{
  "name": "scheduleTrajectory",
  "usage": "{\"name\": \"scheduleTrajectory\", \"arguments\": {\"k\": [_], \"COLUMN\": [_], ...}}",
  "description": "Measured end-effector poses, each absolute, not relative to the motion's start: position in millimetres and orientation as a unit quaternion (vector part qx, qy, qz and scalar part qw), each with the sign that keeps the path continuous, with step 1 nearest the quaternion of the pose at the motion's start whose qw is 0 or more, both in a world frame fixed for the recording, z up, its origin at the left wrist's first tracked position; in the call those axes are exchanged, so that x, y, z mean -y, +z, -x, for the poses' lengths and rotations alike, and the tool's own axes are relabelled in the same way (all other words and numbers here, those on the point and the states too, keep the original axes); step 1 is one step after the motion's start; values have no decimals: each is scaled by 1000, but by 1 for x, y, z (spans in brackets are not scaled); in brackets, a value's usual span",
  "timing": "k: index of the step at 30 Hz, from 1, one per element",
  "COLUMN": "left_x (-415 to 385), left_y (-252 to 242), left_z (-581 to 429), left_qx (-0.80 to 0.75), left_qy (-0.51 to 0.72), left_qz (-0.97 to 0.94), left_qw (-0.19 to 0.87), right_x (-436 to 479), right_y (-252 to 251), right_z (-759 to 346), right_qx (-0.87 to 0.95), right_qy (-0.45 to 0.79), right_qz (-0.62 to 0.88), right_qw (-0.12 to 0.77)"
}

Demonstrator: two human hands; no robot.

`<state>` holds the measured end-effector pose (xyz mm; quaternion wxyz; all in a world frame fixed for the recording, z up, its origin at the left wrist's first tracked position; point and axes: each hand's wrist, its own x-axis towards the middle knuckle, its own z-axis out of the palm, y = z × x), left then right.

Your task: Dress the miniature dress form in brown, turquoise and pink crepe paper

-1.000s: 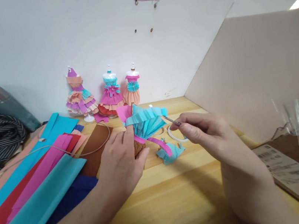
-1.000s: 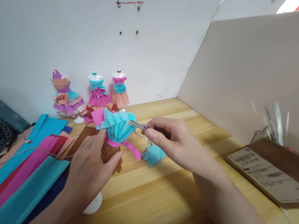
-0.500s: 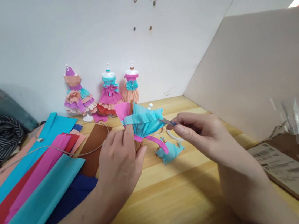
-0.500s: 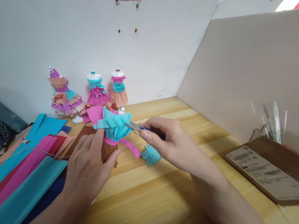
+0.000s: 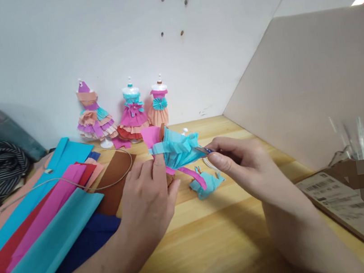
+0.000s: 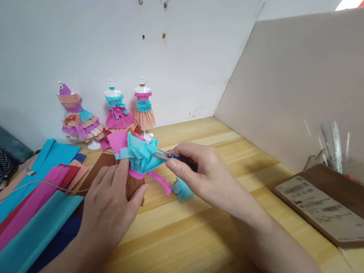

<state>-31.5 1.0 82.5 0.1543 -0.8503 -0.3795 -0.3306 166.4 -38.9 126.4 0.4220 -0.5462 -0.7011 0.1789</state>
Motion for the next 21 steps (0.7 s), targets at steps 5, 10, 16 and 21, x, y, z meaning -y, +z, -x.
{"name": "scheduleTrajectory", "arguments": {"k": [5,10,16,21], "left_x": [-1,-2,0,0], "left_y": [83,84,83,83], "left_z": [32,32,31,31], "left_qx": [378,374,374,378], "left_qy": [-324,-328,-326,-320], "left_qz": [855,856,858,859], "left_qw": [142,142,135,133], "right_x": [37,37,38,38], "right_y": [126,123,123,124], "right_z": [-164,-165,-165,-164], "right_qx": [712,709,709,704], "right_qy": [166,165,157,151], "right_qz": [533,538,535,535], "right_qw": [425,424,432,443]}}
